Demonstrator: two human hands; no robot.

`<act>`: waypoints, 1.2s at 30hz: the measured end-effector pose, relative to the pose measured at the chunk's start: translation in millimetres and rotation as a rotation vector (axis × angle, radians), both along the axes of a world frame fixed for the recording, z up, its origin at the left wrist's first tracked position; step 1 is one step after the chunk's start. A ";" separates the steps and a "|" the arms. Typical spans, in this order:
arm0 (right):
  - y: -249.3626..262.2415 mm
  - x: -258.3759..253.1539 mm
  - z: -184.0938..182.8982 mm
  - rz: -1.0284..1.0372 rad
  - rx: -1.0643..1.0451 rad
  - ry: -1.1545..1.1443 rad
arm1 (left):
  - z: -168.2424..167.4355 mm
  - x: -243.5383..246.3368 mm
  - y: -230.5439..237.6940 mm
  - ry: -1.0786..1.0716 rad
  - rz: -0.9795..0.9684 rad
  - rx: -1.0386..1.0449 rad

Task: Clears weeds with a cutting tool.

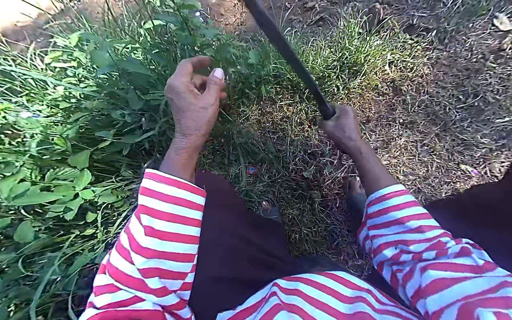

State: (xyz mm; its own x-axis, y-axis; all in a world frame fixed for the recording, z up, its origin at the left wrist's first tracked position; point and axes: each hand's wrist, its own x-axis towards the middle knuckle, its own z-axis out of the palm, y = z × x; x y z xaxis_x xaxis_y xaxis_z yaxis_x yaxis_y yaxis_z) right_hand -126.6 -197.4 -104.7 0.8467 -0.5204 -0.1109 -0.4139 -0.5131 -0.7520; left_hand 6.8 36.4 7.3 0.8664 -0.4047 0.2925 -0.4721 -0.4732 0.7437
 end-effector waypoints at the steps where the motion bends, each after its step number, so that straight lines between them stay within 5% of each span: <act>1: -4.0 1.4 11.3 -0.087 0.055 -0.135 | 0.3 -0.2 1.7 -0.006 0.000 -0.006; 4: -2.3 18.8 16.4 -0.279 0.395 -0.728 | -0.6 0.2 1.8 -0.003 -0.013 -0.014; 6: 9.2 27.3 -3.0 -0.371 0.566 -0.907 | -2.3 0.4 -2.5 -0.004 -0.034 -0.006; 8: 25.0 12.8 -56.3 -0.451 0.537 -0.660 | -4.2 0.9 -6.7 -0.003 -0.063 0.006; 12: 27.1 -47.4 -146.2 -0.058 0.361 0.595 | -5.5 -4.7 -14.1 0.047 -0.101 0.110; 16: 23.0 -62.5 -130.0 0.017 0.270 0.731 | -6.7 -7.7 -18.4 0.058 -0.126 0.173; 23: -12.2 -34.1 -53.5 -0.231 0.265 0.087 | -0.4 -10.1 -20.9 0.030 -0.160 0.139; 27: -13.7 -2.9 -2.5 -0.345 0.508 -0.625 | -1.1 -7.5 -13.9 0.035 -0.155 0.123; 29: -3.5 5.3 -10.1 -0.372 0.584 -0.745 | -1.4 -7.0 -10.8 0.037 -0.145 0.112; 32: 22.6 -18.5 -76.1 -0.360 0.449 -0.192 | -0.9 -6.5 -11.2 0.031 -0.140 0.116; 34: 36.6 -47.1 -124.5 -0.155 0.386 0.417 | -0.2 -8.7 -13.8 0.038 -0.138 0.154; 36: 44.3 -68.7 -138.6 0.042 0.327 0.780 | 0.8 -12.7 -17.4 0.060 -0.144 0.198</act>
